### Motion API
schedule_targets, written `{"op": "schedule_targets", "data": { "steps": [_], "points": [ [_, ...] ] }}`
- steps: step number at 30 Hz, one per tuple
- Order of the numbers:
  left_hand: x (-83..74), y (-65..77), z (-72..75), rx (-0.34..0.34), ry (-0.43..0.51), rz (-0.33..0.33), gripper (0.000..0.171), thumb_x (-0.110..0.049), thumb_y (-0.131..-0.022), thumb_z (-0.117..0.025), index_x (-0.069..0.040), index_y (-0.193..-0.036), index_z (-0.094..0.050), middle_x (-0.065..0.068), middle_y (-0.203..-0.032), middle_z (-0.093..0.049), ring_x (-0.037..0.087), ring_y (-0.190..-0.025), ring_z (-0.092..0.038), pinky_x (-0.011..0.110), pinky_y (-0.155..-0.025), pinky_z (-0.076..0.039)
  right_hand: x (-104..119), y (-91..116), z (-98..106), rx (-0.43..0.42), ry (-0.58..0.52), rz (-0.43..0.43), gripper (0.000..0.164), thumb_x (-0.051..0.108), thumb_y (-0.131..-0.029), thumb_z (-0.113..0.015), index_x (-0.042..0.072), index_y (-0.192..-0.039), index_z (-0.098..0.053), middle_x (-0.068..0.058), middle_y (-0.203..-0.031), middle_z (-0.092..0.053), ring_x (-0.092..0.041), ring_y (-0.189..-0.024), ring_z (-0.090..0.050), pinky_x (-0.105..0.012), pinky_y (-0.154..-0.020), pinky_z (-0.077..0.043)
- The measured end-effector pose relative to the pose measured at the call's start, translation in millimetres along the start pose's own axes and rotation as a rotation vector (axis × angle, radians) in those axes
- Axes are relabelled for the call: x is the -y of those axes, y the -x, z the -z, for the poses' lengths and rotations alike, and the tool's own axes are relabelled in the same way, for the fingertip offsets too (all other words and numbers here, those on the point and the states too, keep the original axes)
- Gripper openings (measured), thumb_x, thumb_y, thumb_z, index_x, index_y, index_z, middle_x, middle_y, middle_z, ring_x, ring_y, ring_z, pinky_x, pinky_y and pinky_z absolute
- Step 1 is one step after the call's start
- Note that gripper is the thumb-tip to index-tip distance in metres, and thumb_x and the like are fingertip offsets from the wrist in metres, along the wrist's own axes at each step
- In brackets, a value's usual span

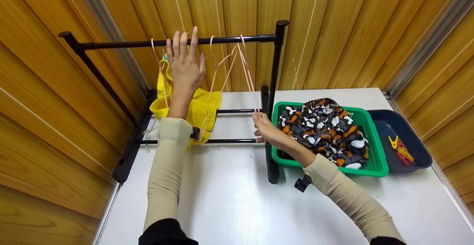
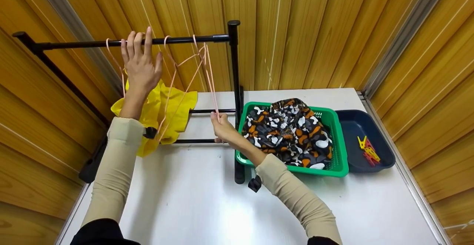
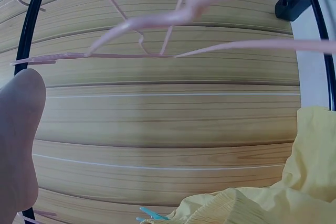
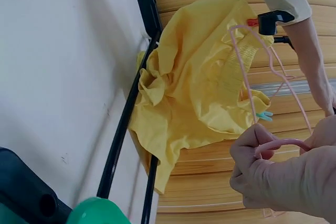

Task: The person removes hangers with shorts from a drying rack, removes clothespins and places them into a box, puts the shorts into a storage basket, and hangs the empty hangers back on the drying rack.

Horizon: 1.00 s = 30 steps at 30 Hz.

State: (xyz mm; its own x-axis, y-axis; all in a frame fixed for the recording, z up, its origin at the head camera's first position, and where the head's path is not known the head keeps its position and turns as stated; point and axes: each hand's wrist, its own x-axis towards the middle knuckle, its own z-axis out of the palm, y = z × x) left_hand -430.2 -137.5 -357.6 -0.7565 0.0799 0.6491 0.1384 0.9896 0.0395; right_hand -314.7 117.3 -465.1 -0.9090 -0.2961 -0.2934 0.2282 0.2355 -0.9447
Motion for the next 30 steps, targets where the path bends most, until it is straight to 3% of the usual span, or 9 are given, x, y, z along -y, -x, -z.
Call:
{"op": "schedule_targets", "data": {
  "steps": [9, 16, 18, 20, 23, 26, 30],
  "points": [
    [1.1, 1.3, -0.1, -0.013, 0.003, 0.007, 0.062, -0.048, -0.109, -0.027, -0.029, -0.165, -0.01, 0.009, -0.163, -0.027, 0.029, -0.16, -0.01, 0.049, -0.13, 0.001, -3, -18, -14, -0.017, -0.097, -0.005, 0.05, 0.045, -0.11, -0.028, 0.006, -0.141, -0.027, -0.005, -0.101, -0.028, -0.014, -0.072, -0.033, -0.019, -0.056, -0.044],
    [-2.4, 7.0, -5.2, -0.033, 0.046, 0.024, 0.061, -0.047, -0.11, -0.027, -0.028, -0.165, -0.014, 0.006, -0.172, -0.014, 0.032, -0.161, -0.005, 0.053, -0.129, 0.0, 3, -17, -20, -0.004, -0.03, -0.003, 0.068, 0.05, -0.109, -0.021, 0.007, -0.161, -0.016, -0.017, -0.128, -0.036, -0.02, -0.09, -0.046, -0.022, -0.066, -0.05],
    [-4.7, 8.3, -7.2, -0.032, 0.049, 0.024, 0.061, -0.049, -0.109, -0.025, -0.027, -0.165, -0.013, 0.007, -0.173, -0.01, 0.033, -0.161, -0.004, 0.056, -0.129, -0.002, 4, -17, -21, -0.006, -0.05, 0.0, 0.062, 0.051, -0.109, -0.018, 0.006, -0.151, -0.03, -0.014, -0.122, -0.039, -0.017, -0.085, -0.045, -0.021, -0.063, -0.049],
    [-6.7, 9.7, -8.5, -0.022, 0.046, 0.023, 0.062, -0.052, -0.109, -0.022, -0.027, -0.165, -0.012, 0.007, -0.174, -0.007, 0.034, -0.161, -0.003, 0.058, -0.128, -0.002, 4, -16, -23, -0.019, -0.077, 0.002, 0.053, 0.05, -0.11, -0.017, 0.006, -0.127, -0.042, -0.009, -0.108, -0.04, -0.014, -0.077, -0.042, -0.021, -0.059, -0.046],
    [-7.8, 12.2, -9.2, 0.006, 0.038, 0.025, 0.064, -0.054, -0.109, -0.02, -0.027, -0.166, -0.009, 0.007, -0.174, -0.004, 0.034, -0.161, -0.002, 0.058, -0.128, 0.0, 5, -17, -26, -0.031, -0.097, 0.008, 0.042, 0.047, -0.111, -0.018, 0.01, -0.104, -0.038, -0.004, -0.096, -0.035, -0.013, -0.072, -0.04, -0.021, -0.057, -0.042],
    [-6.8, 13.8, -9.0, 0.026, 0.023, 0.033, 0.064, -0.054, -0.109, -0.019, -0.028, -0.166, -0.007, 0.007, -0.174, -0.003, 0.033, -0.161, 0.0, 0.058, -0.128, 0.002, 8, -19, -30, -0.043, -0.046, 0.037, 0.047, 0.041, -0.112, -0.02, 0.003, -0.123, -0.045, -0.006, -0.099, -0.037, -0.013, -0.075, -0.041, -0.02, -0.058, -0.042],
    [-6.0, 13.9, -8.3, 0.031, 0.001, 0.035, 0.064, -0.055, -0.109, -0.018, -0.028, -0.166, -0.005, 0.006, -0.174, -0.002, 0.033, -0.161, 0.0, 0.06, -0.127, 0.0, 13, -23, -34, -0.044, 0.037, 0.103, 0.054, 0.034, -0.113, -0.024, -0.005, -0.148, -0.037, -0.007, -0.1, -0.038, -0.012, -0.072, -0.038, -0.018, -0.057, -0.04]
  ]
}}
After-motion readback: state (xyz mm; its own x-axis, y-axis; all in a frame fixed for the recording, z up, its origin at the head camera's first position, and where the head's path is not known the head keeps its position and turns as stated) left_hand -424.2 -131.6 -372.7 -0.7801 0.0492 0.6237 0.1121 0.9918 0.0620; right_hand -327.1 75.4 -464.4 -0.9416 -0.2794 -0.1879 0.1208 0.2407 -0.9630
